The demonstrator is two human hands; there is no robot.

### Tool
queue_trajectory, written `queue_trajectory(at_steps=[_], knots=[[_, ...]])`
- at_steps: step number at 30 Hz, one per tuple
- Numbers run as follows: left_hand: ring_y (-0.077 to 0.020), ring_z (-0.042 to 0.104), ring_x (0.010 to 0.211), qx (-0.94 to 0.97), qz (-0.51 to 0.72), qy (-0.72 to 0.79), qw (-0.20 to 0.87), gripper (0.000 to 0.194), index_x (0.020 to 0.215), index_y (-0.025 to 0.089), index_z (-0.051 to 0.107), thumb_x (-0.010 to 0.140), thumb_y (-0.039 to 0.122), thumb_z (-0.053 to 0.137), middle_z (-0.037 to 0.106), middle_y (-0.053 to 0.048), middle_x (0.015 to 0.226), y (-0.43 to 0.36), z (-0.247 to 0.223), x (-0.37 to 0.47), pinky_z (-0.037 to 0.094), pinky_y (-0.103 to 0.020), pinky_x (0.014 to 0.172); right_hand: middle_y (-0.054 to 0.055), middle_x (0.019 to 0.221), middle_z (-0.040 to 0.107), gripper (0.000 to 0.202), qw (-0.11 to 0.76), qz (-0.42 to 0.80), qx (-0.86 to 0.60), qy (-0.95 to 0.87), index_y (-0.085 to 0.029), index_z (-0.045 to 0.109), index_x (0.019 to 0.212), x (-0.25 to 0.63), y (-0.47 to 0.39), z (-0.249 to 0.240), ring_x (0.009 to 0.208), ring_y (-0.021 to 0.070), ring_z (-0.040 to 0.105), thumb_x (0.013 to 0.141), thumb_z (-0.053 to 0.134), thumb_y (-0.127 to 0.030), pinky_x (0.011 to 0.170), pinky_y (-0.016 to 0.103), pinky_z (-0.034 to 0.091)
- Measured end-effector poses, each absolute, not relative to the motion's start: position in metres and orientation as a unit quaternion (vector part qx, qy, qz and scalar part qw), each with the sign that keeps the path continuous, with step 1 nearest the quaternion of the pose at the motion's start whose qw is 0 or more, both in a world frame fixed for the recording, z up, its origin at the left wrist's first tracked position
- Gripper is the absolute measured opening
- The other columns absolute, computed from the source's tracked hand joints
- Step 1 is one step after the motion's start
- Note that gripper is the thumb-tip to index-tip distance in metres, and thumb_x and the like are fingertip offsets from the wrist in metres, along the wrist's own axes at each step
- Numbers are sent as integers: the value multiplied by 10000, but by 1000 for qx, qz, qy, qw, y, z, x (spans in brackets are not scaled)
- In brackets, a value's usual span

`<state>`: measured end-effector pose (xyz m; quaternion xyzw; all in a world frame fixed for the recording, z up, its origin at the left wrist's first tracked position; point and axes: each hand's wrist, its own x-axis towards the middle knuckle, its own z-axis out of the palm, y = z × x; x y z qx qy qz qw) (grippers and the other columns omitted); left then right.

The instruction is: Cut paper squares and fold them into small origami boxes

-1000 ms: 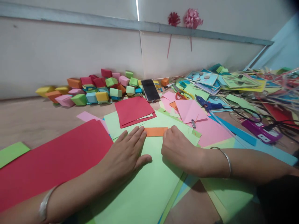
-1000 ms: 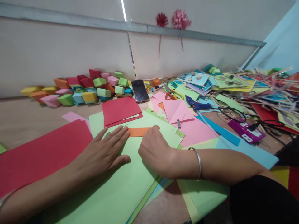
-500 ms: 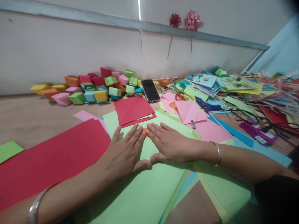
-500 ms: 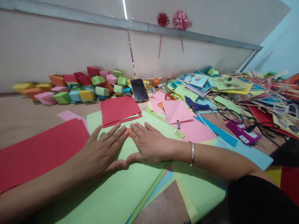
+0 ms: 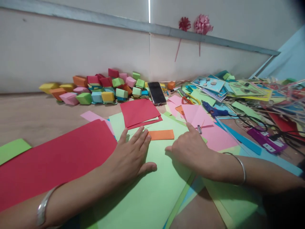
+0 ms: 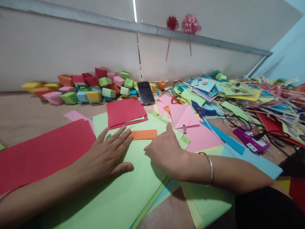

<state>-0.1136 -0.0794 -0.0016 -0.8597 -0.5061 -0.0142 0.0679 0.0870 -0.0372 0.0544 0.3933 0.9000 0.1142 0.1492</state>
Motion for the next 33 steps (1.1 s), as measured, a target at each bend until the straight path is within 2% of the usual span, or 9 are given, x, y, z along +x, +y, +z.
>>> queue_trajectory(at_steps=[4,9,14,17,20,23,26,30,33], knots=[[-434,319,1428,-851,-23,-518,83,828,1389,25,503,903,684,381,428,-267,1494,-84,-3,-109,249,-666,1105,160,975,683,246,64,147,385,909,-97,669,1008,82,-24,58,897,258,596,931,440,-50,715,354,360],[-423,383,1394,-836,-97,-529,110,754,1396,55,479,925,637,390,436,-260,1497,-84,-8,-109,358,-614,1064,104,972,646,180,48,86,376,921,-143,639,988,80,-11,49,864,226,533,961,461,-128,618,314,244],[-359,574,1180,-818,-206,-520,133,417,1279,69,547,963,325,453,654,-219,1230,-73,2,-112,441,-560,993,98,927,641,157,-23,103,350,931,-132,663,934,83,-12,44,844,198,505,937,508,-105,614,319,200],[-324,625,985,-832,-220,-492,130,318,978,127,654,935,413,522,694,-171,1039,-72,11,-112,492,-537,889,83,911,652,138,10,45,317,947,-152,700,899,84,-15,48,819,182,516,914,632,-270,613,300,215],[-305,629,958,-857,-203,-458,121,360,814,175,662,928,487,524,703,-124,962,-74,15,-111,497,-501,855,76,902,665,318,18,-34,291,956,-160,727,883,86,-12,53,818,176,546,865,676,-473,633,277,276],[-288,632,980,-860,-203,-454,114,339,803,196,682,963,417,482,715,-106,967,-76,15,-111,492,-473,856,80,919,685,248,-12,-67,321,945,-152,728,911,87,-2,53,850,168,576,968,546,-311,661,266,325],[-288,640,952,-867,-197,-448,91,289,814,192,695,941,391,529,724,-106,965,-76,14,-112,496,-454,817,64,951,705,162,-20,-118,339,933,-150,712,934,90,8,52,861,154,588,906,555,-120,661,247,350],[-273,646,862,-873,-176,-451,66,260,804,184,698,925,367,559,729,-92,909,-76,13,-112,486,-419,737,5,761,684,19,19,-246,309,919,-139,696,804,92,13,53,714,110,575,787,705,-138,613,211,365],[-246,640,837,-876,-189,-441,48,252,882,209,723,950,312,504,723,-77,899,-77,12,-111,469,-380,711,-12,701,658,37,24,-262,308,914,-131,691,779,92,11,54,657,93,554,765,724,-122,593,205,352]])
